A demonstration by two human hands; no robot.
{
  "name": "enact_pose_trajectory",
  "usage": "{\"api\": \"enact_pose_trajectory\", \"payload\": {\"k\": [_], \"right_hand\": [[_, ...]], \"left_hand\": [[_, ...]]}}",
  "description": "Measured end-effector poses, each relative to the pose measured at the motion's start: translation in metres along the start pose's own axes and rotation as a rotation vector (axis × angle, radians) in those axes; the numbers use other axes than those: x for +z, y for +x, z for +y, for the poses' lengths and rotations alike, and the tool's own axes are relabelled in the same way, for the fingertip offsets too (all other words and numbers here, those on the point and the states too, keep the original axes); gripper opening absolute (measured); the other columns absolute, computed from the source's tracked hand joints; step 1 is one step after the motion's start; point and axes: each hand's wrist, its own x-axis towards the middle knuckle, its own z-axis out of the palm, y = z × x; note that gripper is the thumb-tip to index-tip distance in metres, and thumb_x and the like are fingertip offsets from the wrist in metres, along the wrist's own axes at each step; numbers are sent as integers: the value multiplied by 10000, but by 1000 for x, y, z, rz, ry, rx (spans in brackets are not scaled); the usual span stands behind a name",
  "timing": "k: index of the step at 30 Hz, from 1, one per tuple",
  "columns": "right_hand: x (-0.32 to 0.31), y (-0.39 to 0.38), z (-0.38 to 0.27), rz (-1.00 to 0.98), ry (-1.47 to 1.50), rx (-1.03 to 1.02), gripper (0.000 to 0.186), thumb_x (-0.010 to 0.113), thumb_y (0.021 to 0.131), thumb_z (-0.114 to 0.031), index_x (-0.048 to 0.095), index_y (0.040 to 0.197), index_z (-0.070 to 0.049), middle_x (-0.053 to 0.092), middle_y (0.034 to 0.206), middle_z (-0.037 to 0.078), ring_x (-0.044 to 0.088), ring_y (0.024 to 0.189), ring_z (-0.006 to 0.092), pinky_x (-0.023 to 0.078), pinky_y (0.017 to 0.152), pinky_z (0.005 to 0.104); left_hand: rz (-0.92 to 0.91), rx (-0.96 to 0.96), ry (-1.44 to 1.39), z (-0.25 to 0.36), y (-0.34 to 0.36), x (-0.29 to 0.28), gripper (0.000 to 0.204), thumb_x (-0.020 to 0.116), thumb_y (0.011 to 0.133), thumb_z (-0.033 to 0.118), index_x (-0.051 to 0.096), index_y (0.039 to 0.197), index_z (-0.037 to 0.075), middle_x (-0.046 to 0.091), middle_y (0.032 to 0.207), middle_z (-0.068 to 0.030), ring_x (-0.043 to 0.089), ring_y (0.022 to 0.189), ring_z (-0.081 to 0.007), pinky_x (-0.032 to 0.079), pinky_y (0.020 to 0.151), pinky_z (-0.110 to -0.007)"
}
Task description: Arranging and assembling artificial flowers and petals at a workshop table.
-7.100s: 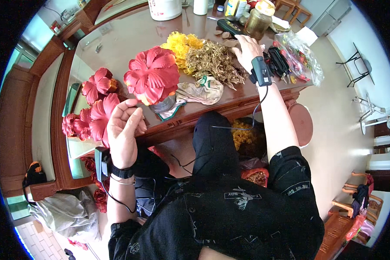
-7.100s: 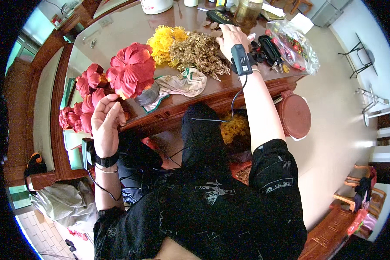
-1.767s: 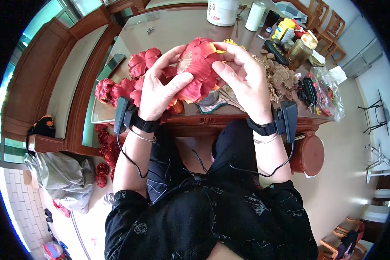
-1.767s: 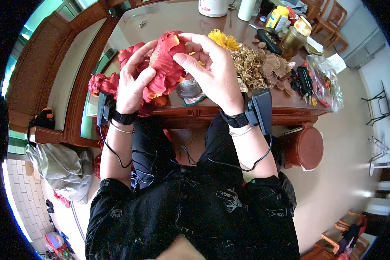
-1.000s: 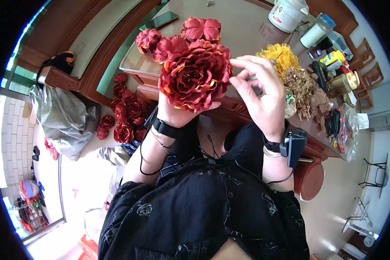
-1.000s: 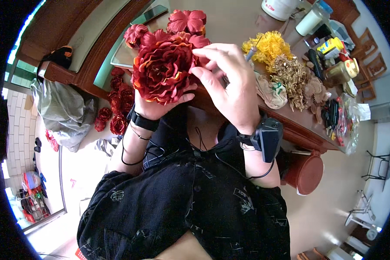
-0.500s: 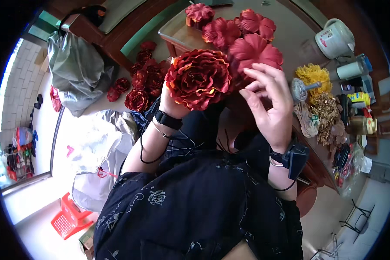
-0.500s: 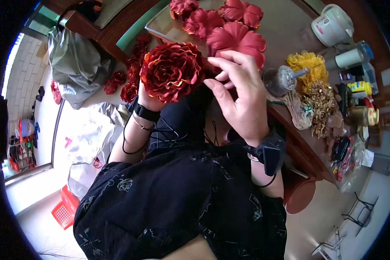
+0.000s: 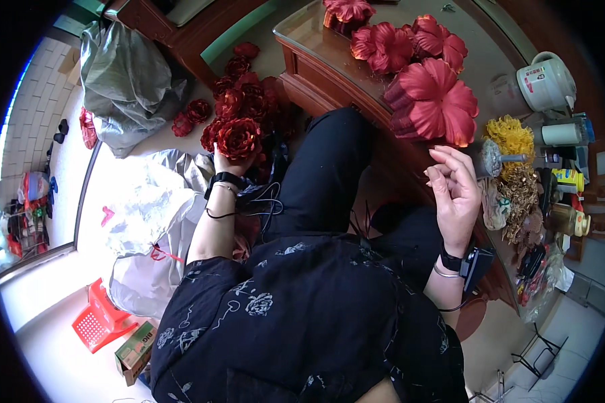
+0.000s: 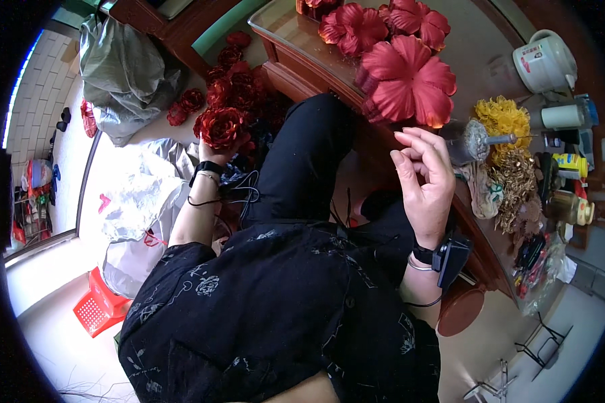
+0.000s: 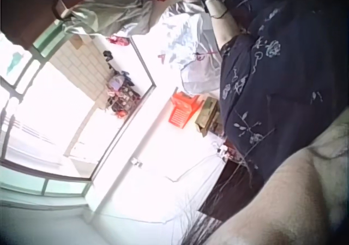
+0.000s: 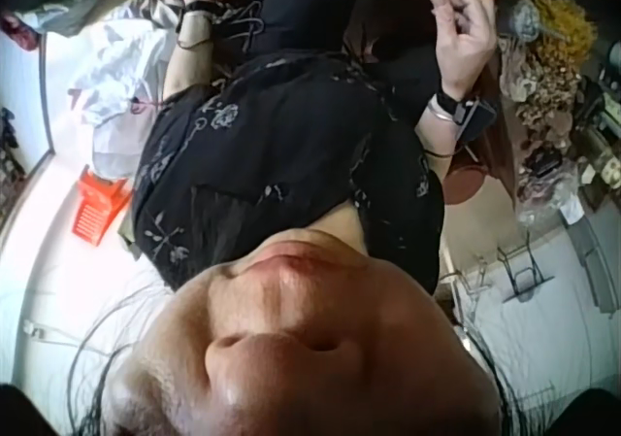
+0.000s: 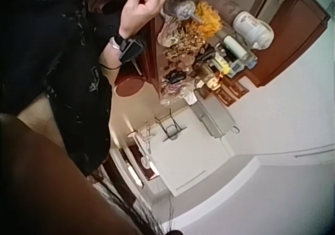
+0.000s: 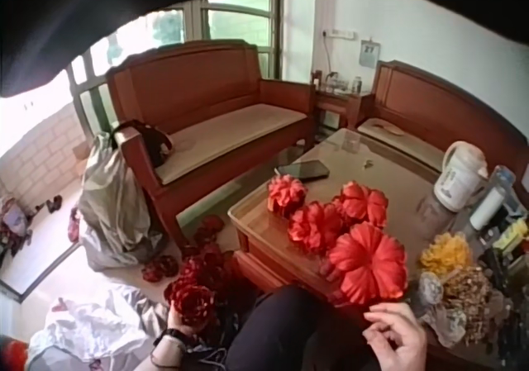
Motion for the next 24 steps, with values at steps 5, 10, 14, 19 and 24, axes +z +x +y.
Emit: {"api": "enact_pose_trajectory", "payload": {"k": [5,10,14,19,24], "right_hand": [[-4,-8,6,27,-10,62,209,639,874,-9,636,1082,4,576,1122,66,575,808,83,501,677,202],[-6,-20,11,25,-18,129,203,634,877,-9,635,1079,7,578,1119,69,582,816,90,501,689,203],[-13,-34,20,42,-63,179,196,637,877,-19,634,1071,8,584,1107,72,590,818,99,494,698,207],[-17,-40,26,80,-66,184,181,644,872,-40,636,1049,-1,595,1082,79,607,803,113,495,677,223],[-20,-44,29,115,-100,163,166,653,858,-37,645,1022,-14,596,1033,74,615,757,113,492,643,220]], "left_hand": [[363,131,279,13,43,1,810,441,835,718,293,1457,221,307,1487,-152,308,1331,-421,277,1047,-624],[538,113,560,16,108,-54,911,774,757,439,271,1442,110,279,1474,-173,387,1232,-502,413,949,-618],[508,251,371,26,139,-79,758,734,828,285,313,1397,12,372,1389,-206,462,1183,-438,430,990,-523],[352,354,452,49,138,-104,585,655,867,305,439,1368,95,478,1344,-117,420,1245,-304,308,1081,-444],[437,422,561,54,134,-89,385,753,792,109,553,1105,4,569,980,-111,555,929,-247,505,827,-373]]}}
